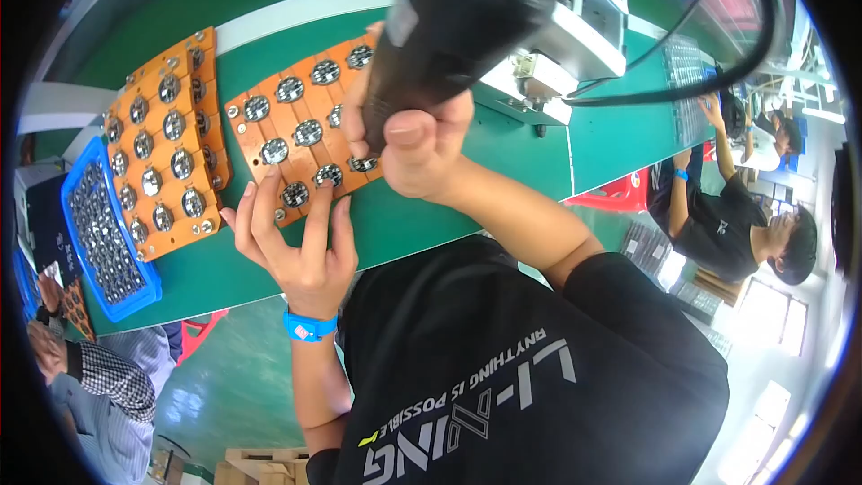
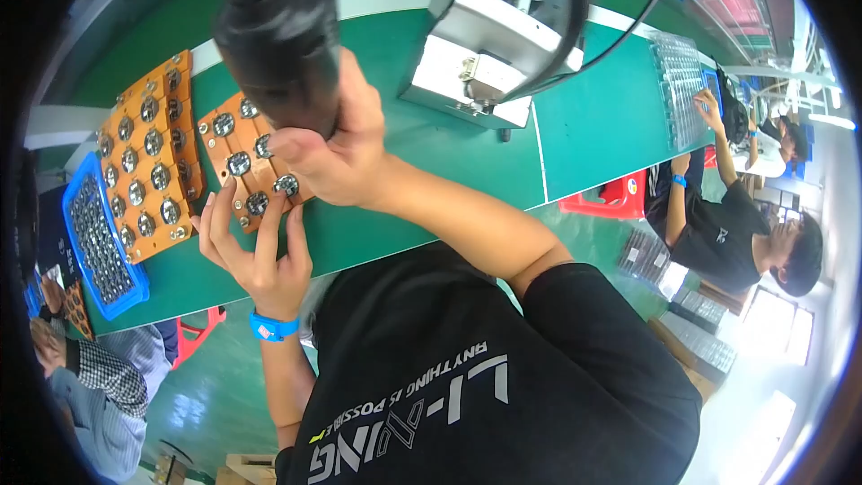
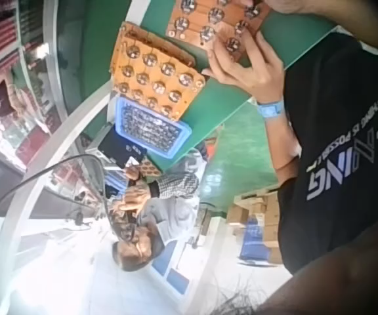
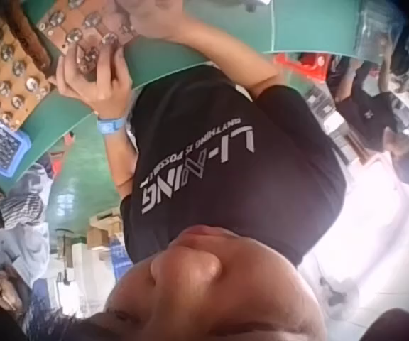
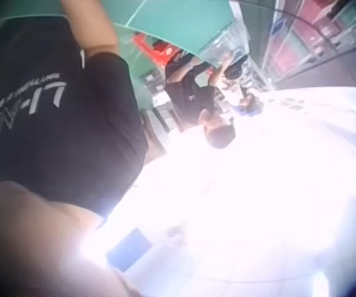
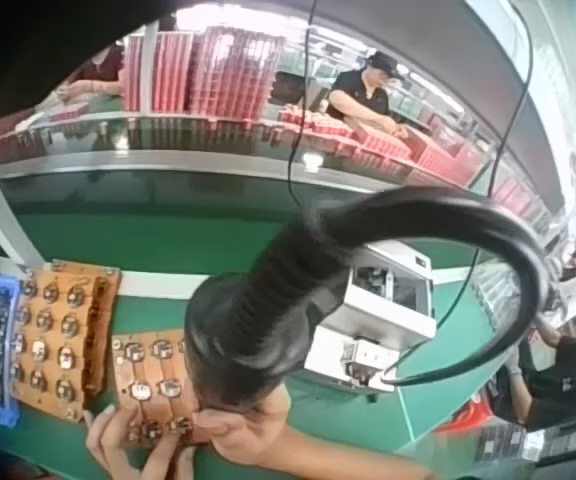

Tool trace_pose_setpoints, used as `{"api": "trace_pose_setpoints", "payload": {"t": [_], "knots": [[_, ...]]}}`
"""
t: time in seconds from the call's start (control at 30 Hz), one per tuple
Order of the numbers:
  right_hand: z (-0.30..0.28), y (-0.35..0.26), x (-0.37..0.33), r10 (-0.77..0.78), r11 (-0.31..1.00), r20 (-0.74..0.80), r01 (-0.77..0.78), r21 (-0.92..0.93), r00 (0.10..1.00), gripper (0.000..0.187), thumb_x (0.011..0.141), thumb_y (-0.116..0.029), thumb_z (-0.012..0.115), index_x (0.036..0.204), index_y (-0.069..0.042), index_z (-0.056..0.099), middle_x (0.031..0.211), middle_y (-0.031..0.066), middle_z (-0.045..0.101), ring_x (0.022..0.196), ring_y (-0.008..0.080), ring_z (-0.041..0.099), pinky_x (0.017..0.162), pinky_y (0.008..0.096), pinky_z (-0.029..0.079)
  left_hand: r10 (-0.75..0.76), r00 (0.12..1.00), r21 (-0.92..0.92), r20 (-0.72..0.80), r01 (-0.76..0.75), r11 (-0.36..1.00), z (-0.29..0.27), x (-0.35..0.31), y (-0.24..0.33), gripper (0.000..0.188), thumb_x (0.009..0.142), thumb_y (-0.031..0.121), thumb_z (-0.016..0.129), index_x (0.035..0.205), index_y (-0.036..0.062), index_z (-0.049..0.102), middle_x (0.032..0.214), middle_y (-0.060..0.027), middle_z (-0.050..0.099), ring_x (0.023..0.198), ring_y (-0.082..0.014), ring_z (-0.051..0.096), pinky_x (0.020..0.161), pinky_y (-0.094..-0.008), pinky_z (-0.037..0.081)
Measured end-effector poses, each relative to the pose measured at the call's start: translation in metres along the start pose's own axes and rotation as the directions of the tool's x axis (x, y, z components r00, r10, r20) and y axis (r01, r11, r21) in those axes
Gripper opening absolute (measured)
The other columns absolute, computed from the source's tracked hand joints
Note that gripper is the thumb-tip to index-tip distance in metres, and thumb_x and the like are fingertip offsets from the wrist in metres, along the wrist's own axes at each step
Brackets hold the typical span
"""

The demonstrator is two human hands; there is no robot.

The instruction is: The person attaches electronic components to printed circuit board panels using an electric screwdriver to drive screws from a screw feeder.

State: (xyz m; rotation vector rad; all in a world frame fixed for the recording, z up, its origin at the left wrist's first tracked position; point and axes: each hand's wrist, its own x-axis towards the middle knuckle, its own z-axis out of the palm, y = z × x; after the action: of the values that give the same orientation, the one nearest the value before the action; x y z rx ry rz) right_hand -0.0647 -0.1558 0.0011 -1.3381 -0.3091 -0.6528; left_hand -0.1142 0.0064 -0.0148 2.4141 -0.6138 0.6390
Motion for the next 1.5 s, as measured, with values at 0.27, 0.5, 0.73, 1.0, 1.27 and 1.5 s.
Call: {"api": "trace_pose_setpoints", "payload": {"t": [0.27, 0.5, 0.73, 1.0, 1.27, 1.5], "knots": [[-0.046, -0.081, 0.033, -0.057, 0.961, -0.302, -0.030, -0.275, 0.951, 0.102, 0.077, -0.087, 0.029, 0.141, -0.009, 0.023, 0.059, 0.0101, 0.054, 0.040, 0.0188, 0.048, 0.039, 0.0306, 0.042, -0.027, 0.994, 0.063, 0.103, 0.020, 0.998, 0.001, -0.003, -0.001, 0.013, 0.082, 0.012, 0.073, 0.094, 0.0156, 0.075, 0.135, -0.0129, 0.053, 0.129, -0.0368, 0.039, 0.114, -0.0556, 0.022], [-0.102, -0.083, 0.041, -0.206, 0.930, -0.393, 0.054, -0.365, 0.896, 0.081, 0.087, -0.081, 0.026, 0.131, -0.014, 0.032, 0.057, 0.0103, 0.051, 0.038, 0.0202, 0.042, 0.040, 0.0331, 0.039, -0.007, 0.997, 0.046, 0.079, 0.004, 0.999, 0.004, 0.003, 0.000, 0.014, 0.080, 0.011, 0.074, 0.093, 0.0143, 0.075, 0.135, -0.0128, 0.054, 0.127, -0.0371, 0.042, 0.110, -0.0539, 0.028], [-0.100, -0.082, 0.031, -0.150, 0.926, -0.329, 0.016, -0.378, 0.932, 0.076, 0.089, -0.078, 0.030, 0.129, -0.014, 0.035, 0.059, 0.0094, 0.050, 0.041, 0.0195, 0.043, 0.043, 0.0330, 0.039, 0.005, 1.000, -0.010, 0.023, -0.005, 1.000, 0.001, -0.006, -0.005, 0.018, 0.075, 0.011, 0.076, 0.093, 0.0129, 0.075, 0.132, -0.0141, 0.055, 0.126, -0.0360, 0.043, 0.112, -0.0541, 0.027], [-0.021, -0.053, 0.001, 0.207, 0.977, -0.205, -0.193, 0.087, 0.957, 0.091, 0.078, -0.090, 0.025, 0.135, -0.019, 0.028, 0.059, 0.0090, 0.050, 0.039, 0.0207, 0.046, 0.044, 0.0356, 0.044, -0.087, 0.994, -0.086, 0.060, 0.092, 0.992, -0.003, 0.001, -0.007, 0.038, 0.070, 0.017, 0.080, 0.106, 0.0115, 0.070, 0.138, -0.0170, 0.047, 0.128, -0.0389, 0.039, 0.110, -0.0577, 0.027], [0.033, -0.022, -0.009, 0.262, 0.962, -0.028, -0.260, 0.079, 0.965, 0.091, 0.077, -0.088, 0.032, 0.133, -0.016, 0.023, 0.063, 0.0092, 0.052, 0.042, 0.0190, 0.049, 0.045, 0.0308, 0.046, -0.095, 0.988, -0.127, 0.123, 0.111, 0.986, -0.004, 0.002, -0.012, 0.036, 0.070, 0.020, 0.081, 0.103, 0.0086, 0.070, 0.143, -0.0193, 0.042, 0.131, -0.0408, 0.034, 0.110, -0.0572, 0.024], [0.038, -0.016, -0.015, 0.275, 0.959, 0.039, -0.277, 0.054, 0.961, 0.091, 0.077, -0.086, 0.035, 0.132, -0.014, 0.019, 0.068, 0.0080, 0.054, 0.047, 0.0178, 0.052, 0.049, 0.0285, 0.047, -0.123, 0.985, -0.124, 0.124, 0.138, 0.983, -0.003, 0.003, -0.013, 0.022, 0.071, 0.014, 0.079, 0.091, 0.0095, 0.072, 0.145, -0.0159, 0.043, 0.132, -0.0399, 0.034, 0.109, -0.0566, 0.028]]}}
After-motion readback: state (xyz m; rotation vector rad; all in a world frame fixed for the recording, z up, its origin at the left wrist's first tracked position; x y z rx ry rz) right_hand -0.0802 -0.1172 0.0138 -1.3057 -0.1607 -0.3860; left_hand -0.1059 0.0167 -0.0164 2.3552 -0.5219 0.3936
